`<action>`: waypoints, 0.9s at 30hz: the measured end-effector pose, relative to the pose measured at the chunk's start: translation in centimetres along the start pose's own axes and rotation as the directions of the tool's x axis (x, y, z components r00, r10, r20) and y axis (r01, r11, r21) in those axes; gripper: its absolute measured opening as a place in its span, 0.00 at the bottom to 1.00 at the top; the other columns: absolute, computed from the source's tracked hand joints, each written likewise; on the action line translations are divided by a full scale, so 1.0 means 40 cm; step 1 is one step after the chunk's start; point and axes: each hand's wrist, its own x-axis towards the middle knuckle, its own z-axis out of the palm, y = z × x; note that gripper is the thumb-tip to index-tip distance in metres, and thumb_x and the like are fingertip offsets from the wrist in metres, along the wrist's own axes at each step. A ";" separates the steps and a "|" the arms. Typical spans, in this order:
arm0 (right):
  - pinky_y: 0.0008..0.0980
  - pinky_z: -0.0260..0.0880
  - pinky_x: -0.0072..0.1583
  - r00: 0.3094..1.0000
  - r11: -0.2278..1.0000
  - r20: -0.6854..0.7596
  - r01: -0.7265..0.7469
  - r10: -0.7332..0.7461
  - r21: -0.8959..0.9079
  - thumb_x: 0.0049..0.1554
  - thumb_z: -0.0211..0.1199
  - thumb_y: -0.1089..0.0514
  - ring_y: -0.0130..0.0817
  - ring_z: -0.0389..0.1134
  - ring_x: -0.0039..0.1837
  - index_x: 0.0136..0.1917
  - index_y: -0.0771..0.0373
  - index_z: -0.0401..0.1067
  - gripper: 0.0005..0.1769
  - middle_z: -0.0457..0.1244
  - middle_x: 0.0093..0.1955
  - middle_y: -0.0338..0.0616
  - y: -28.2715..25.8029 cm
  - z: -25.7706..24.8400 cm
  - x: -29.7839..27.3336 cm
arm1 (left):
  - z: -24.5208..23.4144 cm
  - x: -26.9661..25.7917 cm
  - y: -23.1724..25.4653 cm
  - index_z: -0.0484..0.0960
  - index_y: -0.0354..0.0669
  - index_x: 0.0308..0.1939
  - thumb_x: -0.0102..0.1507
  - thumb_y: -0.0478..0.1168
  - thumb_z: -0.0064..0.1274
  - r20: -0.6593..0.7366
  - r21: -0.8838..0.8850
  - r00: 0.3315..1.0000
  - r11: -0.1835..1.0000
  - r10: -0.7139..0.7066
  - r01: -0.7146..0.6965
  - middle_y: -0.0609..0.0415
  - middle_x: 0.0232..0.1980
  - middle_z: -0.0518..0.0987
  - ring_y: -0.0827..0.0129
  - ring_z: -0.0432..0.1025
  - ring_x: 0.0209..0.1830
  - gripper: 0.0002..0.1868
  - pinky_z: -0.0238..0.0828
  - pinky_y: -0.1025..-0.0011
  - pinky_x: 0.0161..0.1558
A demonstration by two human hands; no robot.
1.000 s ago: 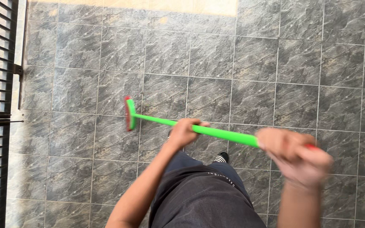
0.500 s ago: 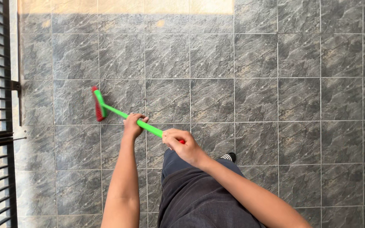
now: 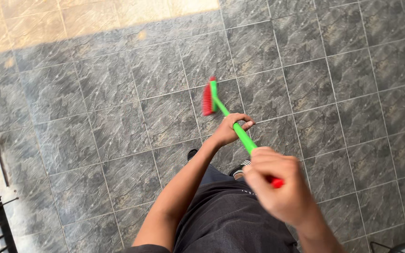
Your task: The person sweeps a tiled floor using a broom with a green handle and red bristles, moving it in a repetitive motion across the surface.
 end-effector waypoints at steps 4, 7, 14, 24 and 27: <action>0.37 0.62 0.44 0.991 0.998 0.137 0.015 -0.005 -0.066 0.53 0.64 0.67 0.38 0.58 0.34 0.26 0.68 0.59 0.19 0.55 0.26 0.44 -0.041 0.021 0.004 | 0.074 0.028 0.020 0.85 0.42 0.38 0.66 0.51 0.57 0.067 0.039 0.998 0.999 -0.017 0.014 0.49 0.35 0.81 0.56 0.76 0.38 0.15 0.72 0.60 0.44; 0.39 0.63 0.46 0.970 0.998 0.233 0.066 -0.063 -0.005 0.49 0.65 0.64 0.43 0.58 0.35 0.26 0.65 0.55 0.20 0.51 0.28 0.46 -0.076 -0.041 -0.044 | 0.113 0.024 0.096 0.86 0.43 0.33 0.68 0.53 0.55 0.112 0.076 0.983 0.985 0.143 -0.152 0.49 0.33 0.80 0.55 0.75 0.39 0.18 0.72 0.59 0.46; 0.44 0.65 0.47 0.969 0.882 0.086 0.173 -0.233 0.438 0.65 0.50 0.48 0.30 0.64 0.34 0.30 0.60 0.66 0.24 0.62 0.31 0.36 -0.044 -0.283 -0.228 | 0.133 -0.061 0.326 0.85 0.40 0.27 0.65 0.56 0.56 0.065 0.189 0.993 0.976 0.099 -0.109 0.46 0.26 0.79 0.52 0.73 0.31 0.23 0.70 0.56 0.41; 0.50 0.57 0.69 0.897 0.528 -0.214 -0.025 0.386 0.849 0.62 0.44 0.51 0.40 0.57 0.45 0.32 0.56 0.58 0.17 0.55 0.33 0.42 0.402 -0.120 -0.170 | -0.045 -0.211 0.052 0.89 0.42 0.37 0.62 0.58 0.58 -0.240 0.411 0.899 0.800 -0.367 0.437 0.40 0.31 0.82 0.47 0.79 0.30 0.22 0.76 0.57 0.38; 0.47 0.62 0.66 0.881 0.541 -0.122 -0.167 0.457 0.824 0.64 0.43 0.55 0.38 0.57 0.40 0.27 0.55 0.55 0.23 0.53 0.28 0.42 0.488 -0.035 -0.145 | -0.074 -0.288 -0.083 0.91 0.43 0.34 0.60 0.56 0.61 -0.309 0.557 0.894 0.701 -0.324 0.446 0.41 0.33 0.84 0.44 0.78 0.35 0.19 0.71 0.49 0.44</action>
